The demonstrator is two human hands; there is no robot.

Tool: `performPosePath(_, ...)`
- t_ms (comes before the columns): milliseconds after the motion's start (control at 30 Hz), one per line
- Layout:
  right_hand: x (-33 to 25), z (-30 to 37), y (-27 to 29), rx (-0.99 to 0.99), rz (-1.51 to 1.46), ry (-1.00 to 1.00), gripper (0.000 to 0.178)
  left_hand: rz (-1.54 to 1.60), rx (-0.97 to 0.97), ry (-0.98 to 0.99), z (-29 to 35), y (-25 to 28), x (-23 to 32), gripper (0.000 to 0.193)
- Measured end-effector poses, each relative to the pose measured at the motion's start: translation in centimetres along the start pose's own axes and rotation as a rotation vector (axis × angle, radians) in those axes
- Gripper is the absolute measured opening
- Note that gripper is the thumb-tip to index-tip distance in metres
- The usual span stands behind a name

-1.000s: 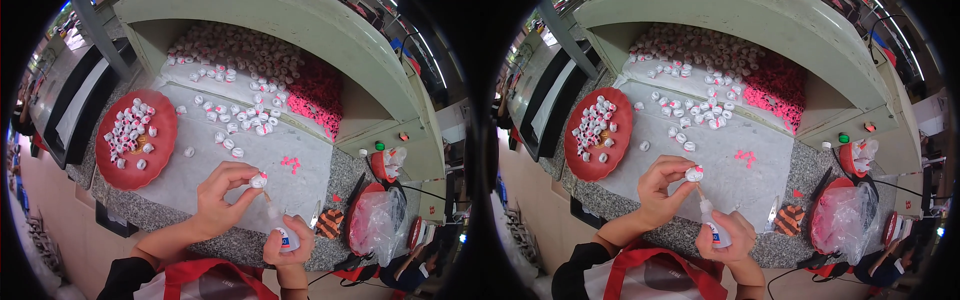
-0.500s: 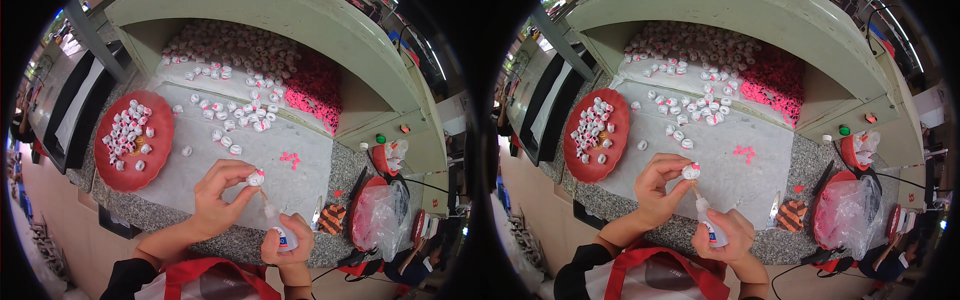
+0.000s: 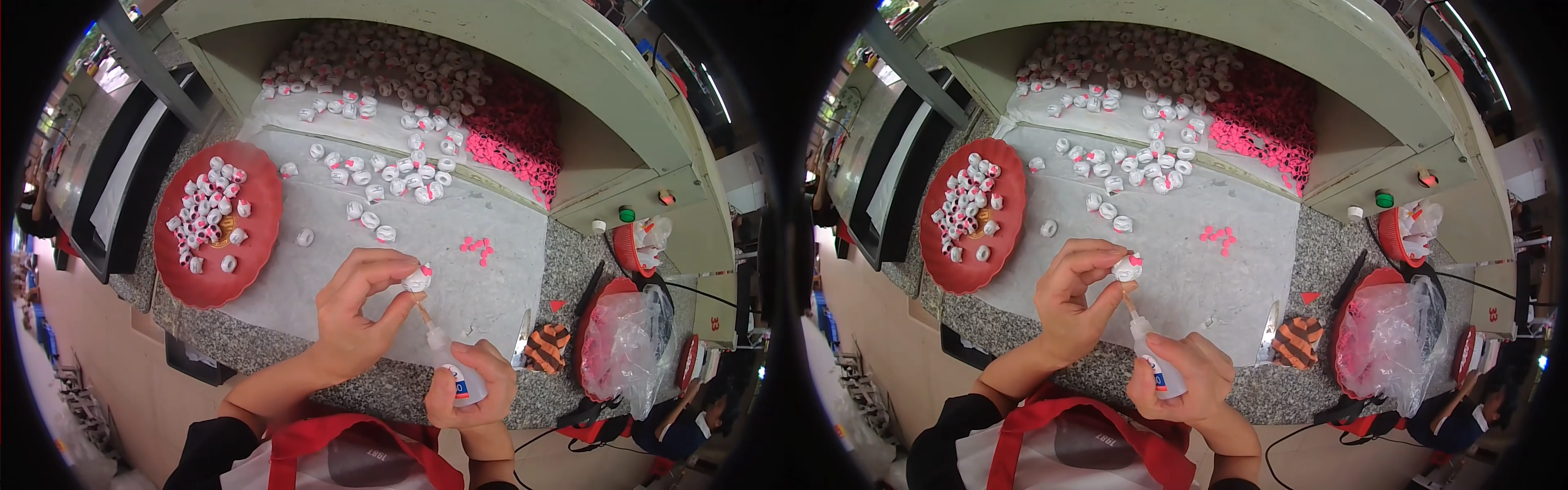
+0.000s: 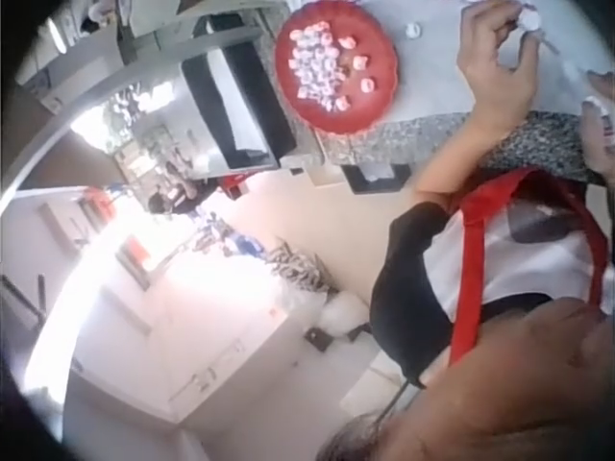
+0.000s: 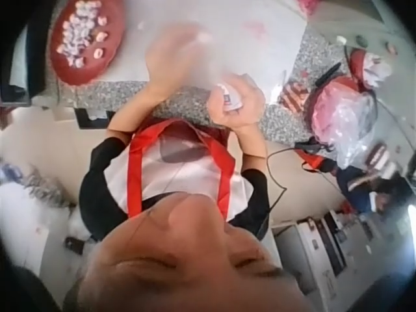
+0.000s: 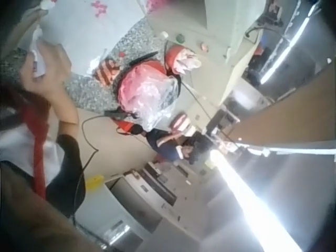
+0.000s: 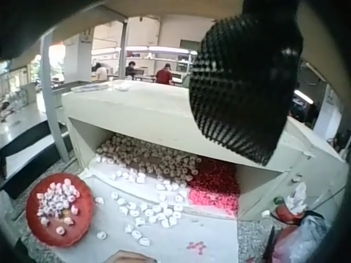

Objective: Assembling small plastic toy components using glue and precision tools.

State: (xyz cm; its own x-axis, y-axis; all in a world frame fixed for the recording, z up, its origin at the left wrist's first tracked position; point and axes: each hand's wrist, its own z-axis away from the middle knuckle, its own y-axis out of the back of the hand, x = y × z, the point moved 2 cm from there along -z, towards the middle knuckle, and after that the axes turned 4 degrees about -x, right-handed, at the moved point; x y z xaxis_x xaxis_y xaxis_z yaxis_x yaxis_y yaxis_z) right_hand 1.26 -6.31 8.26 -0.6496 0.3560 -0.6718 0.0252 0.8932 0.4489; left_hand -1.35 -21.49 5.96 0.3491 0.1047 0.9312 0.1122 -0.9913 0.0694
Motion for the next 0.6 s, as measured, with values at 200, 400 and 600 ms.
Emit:
performPosePath(200, 0.19, -0.18, 0.35, 0.027, -0.014, -0.015, 0.033, 0.028, -0.011, 0.011, -0.09, -0.04, -0.06, 0.032)
performPosePath(400, 0.38, -0.09, 0.51, 0.033, -0.014, -0.025, 0.033, 0.179, -0.021, 0.099, -0.2, -0.06, -0.17, 0.031)
performPosePath(600, 0.58, -0.24, 0.37, 0.059, -0.014, -0.008, 0.033, 0.361, -0.035, 0.19, -0.19, -0.01, -0.27, 0.031)
